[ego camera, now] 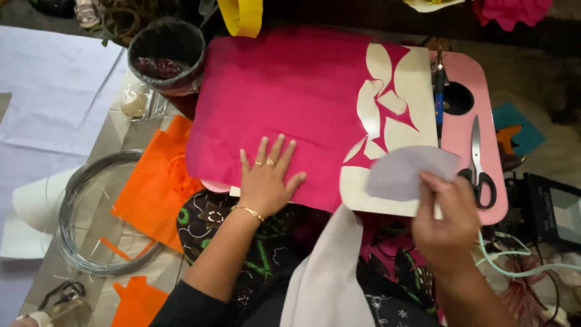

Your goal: Using a soldering iron as a heat tool to cut out decorative leaf shapes from synthetic fabric using a paper template.

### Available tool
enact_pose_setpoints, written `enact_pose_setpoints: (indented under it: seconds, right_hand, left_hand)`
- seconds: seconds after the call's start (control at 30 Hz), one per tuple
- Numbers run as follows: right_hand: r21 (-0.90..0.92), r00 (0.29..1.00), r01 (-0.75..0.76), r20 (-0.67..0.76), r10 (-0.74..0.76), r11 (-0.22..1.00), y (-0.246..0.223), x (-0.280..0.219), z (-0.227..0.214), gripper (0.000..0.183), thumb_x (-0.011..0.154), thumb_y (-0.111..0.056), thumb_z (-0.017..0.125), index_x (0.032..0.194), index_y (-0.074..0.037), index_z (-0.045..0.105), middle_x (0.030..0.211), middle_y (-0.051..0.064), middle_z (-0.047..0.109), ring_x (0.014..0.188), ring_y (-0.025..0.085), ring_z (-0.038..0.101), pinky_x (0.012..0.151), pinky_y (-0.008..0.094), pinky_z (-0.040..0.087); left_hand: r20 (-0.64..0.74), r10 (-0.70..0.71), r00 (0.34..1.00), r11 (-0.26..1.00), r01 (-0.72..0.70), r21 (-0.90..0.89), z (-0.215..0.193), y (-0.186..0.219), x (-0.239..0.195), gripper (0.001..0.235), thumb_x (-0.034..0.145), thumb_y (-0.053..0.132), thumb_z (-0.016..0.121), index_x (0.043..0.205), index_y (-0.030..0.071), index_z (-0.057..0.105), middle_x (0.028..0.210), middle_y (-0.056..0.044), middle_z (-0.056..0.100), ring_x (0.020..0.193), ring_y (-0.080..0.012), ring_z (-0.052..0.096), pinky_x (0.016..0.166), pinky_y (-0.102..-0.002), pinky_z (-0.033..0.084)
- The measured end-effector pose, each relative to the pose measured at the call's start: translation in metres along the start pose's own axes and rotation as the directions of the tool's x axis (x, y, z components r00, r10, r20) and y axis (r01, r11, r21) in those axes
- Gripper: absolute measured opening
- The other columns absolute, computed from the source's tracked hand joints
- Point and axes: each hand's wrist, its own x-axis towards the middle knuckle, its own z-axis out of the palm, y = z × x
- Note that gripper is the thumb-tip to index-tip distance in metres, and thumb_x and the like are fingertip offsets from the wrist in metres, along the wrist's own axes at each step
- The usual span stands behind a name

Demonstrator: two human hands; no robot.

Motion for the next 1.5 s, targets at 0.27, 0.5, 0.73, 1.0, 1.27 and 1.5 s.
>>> enact_pose_setpoints:
  seconds: [0.27, 0.5, 0.73, 1.0, 1.27, 1.5]
  right_hand:
    - [0.134, 0.931, -0.286, 0.272, 0.242, 0.949, 0.053, 0.014, 0.089, 0.023, 0.082, 0.008, 0.059, 0.102, 0.018, 0.057, 0.093, 0.033, 0.055, 0.090, 0.051, 0.054, 0.082, 0.051, 0.044]
    - [0.190, 0.980, -0.191, 0.093, 0.176, 0.963, 0.012, 0.014, 0.048, 0.032, 0.088, -0.006, 0.073, 0.112, 0.008, 0.058, 0.091, 0.016, 0.047, 0.083, 0.034, 0.055, 0.074, 0.033, 0.050]
    - [0.529, 0.373, -0.456, 0.843, -0.386, 0.715, -0.033, -0.039, 0.037, 0.021, 0.083, -0.006, 0.059, 0.104, -0.002, 0.058, 0.099, 0.018, 0.059, 0.090, 0.043, 0.061, 0.073, 0.048, 0.052]
    - [0.451, 0.625, -0.355, 0.766, -0.151, 0.819, -0.018, -0.005, -0.009, 0.017, 0.073, -0.005, 0.066, 0.088, -0.015, 0.065, 0.082, 0.000, 0.061, 0.077, 0.023, 0.066, 0.068, 0.034, 0.055]
    - [0.773, 0.763, -0.553, 0.318, 0.563, 0.312, 0.039, 0.017, 0.086, 0.053, 0.092, 0.006, 0.053, 0.137, -0.012, 0.030, 0.109, 0.011, 0.053, 0.095, 0.018, 0.060, 0.077, 0.026, 0.054]
    - [0.206, 0.592, -0.754, 0.626, 0.508, 0.624, 0.022, 0.044, 0.097, 0.052, 0.086, 0.000, 0.057, 0.136, -0.007, 0.041, 0.130, 0.027, 0.049, 0.120, 0.039, 0.049, 0.096, 0.048, 0.043]
  left_hand:
    - [-0.181, -0.038, 0.983, 0.998, 0.047, 0.047, 0.004, -0.032, 0.043, 0.066, 0.092, 0.064, 0.025, 0.149, 0.031, 0.017, 0.157, 0.002, 0.013, 0.144, -0.0280, 0.010, 0.108, -0.067, 0.007]
    - [-0.209, 0.042, 0.977, 0.997, -0.028, 0.069, 0.003, -0.021, 0.042, 0.049, 0.099, 0.045, 0.030, 0.146, 0.032, 0.028, 0.155, 0.006, 0.020, 0.143, -0.0298, 0.010, 0.101, -0.076, 0.000]
    - [-0.126, 0.109, 0.986, 0.993, -0.103, 0.056, -0.006, -0.034, 0.052, 0.053, 0.094, 0.055, 0.032, 0.145, 0.043, 0.022, 0.154, 0.014, 0.016, 0.143, -0.0228, 0.012, 0.104, -0.073, 0.003]
    - [-0.106, 0.216, 0.971, 0.967, -0.198, 0.158, 0.013, 0.027, 0.025, 0.060, 0.093, 0.057, 0.032, 0.147, 0.033, 0.022, 0.156, 0.003, 0.016, 0.143, -0.0313, 0.010, 0.104, -0.075, 0.004]
    - [-0.239, 0.273, 0.932, 0.941, -0.310, -0.133, 0.046, 0.055, 0.019, 0.073, 0.088, 0.038, 0.051, 0.149, 0.012, 0.020, 0.154, -0.012, 0.023, 0.142, -0.0327, 0.019, 0.110, -0.066, 0.009]
    - [-0.504, 0.194, 0.841, 0.980, -0.183, 0.072, 0.036, 0.000, 0.006, 0.051, 0.094, 0.040, 0.048, 0.138, 0.015, 0.045, 0.146, -0.007, 0.041, 0.137, -0.0271, 0.032, 0.108, -0.063, 0.007]
